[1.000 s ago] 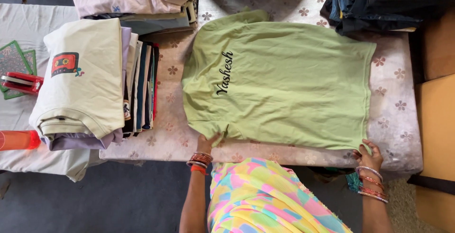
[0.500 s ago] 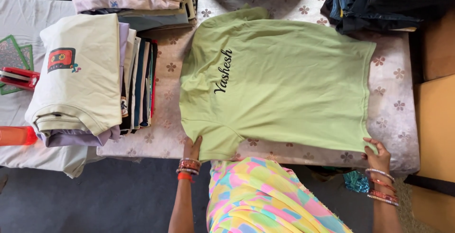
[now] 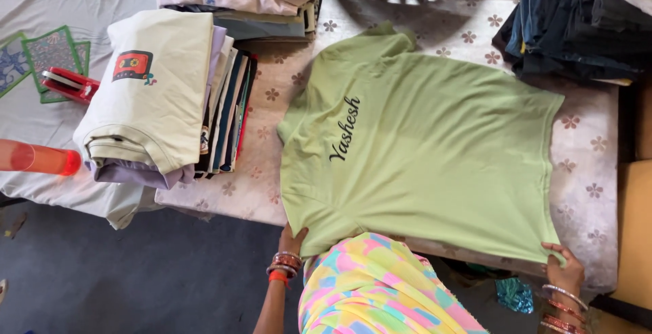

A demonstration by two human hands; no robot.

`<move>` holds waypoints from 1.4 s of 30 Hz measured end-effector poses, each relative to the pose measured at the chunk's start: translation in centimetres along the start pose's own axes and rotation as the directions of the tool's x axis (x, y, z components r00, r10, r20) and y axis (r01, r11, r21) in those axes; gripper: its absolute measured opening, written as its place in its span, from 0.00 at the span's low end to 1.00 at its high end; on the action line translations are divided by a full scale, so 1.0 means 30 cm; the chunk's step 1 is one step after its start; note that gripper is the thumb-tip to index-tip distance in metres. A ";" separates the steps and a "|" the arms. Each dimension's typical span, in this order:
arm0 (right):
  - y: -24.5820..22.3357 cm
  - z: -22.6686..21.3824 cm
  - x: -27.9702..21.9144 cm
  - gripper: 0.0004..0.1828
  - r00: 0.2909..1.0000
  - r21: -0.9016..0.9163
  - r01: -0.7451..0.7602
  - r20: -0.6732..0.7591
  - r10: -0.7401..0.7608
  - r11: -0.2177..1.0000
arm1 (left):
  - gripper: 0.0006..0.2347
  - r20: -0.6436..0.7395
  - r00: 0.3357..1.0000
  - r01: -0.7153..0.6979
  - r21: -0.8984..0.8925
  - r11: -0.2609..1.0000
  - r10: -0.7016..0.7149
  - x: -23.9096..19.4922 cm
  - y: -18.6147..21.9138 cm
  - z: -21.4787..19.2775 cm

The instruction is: The person folds t-shirts one at a time on a padded table. They smooth a white graphic t-shirt flat, fold the sides in, fold it over into a rectangle, and stack it on a pile of folded clothes, then repeat the same folding sequence with a green t-shirt and place it on the stack.

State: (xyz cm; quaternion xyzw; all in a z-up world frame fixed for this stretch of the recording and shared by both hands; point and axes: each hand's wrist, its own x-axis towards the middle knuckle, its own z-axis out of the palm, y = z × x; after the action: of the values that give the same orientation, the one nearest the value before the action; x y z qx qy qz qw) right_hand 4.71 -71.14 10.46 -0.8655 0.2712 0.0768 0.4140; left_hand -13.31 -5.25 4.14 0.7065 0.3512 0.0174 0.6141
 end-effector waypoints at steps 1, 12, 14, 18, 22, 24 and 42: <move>0.029 0.007 0.019 0.18 0.998 -0.002 -0.064 -0.002 0.064 0.998 | 0.20 -0.020 0.998 0.055 0.058 0.997 -0.054 -0.010 -0.002 0.002; -0.063 0.140 0.029 0.21 0.942 -0.838 0.061 -0.131 -0.309 0.542 | 0.21 0.035 0.896 0.108 0.949 0.295 -0.442 0.104 0.381 0.005; 0.033 0.236 0.152 0.23 0.817 -0.733 0.343 -0.075 -0.572 0.587 | 0.16 -0.089 0.996 0.075 0.864 0.497 0.005 0.183 0.422 0.039; -0.286 0.593 -0.007 0.36 0.663 -0.623 0.603 0.045 -0.747 0.498 | 0.20 -0.049 0.819 -0.386 0.689 0.613 0.571 0.340 0.353 0.317; -0.492 0.878 -0.246 0.38 0.400 -0.359 0.888 0.292 -0.869 0.289 | 0.33 0.315 0.745 -0.618 0.658 0.431 0.587 0.310 0.392 0.477; -0.523 0.919 -0.290 0.40 0.390 -0.323 0.907 0.395 -0.832 0.272 | 0.36 0.426 0.740 -0.646 0.667 0.372 0.521 0.287 0.395 0.440; 0.324 0.446 0.220 0.41 0.724 -0.758 0.177 -0.331 -0.605 0.627 | 0.32 0.084 0.837 -0.325 0.871 0.369 0.540 0.456 0.269 -0.131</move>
State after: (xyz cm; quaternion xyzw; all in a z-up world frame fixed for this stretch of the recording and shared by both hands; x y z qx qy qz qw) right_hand 6.30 -68.64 -7.11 -0.9746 0.1260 -0.1833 -0.0251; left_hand -0.97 5.21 6.62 0.9749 0.1768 0.0784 0.1106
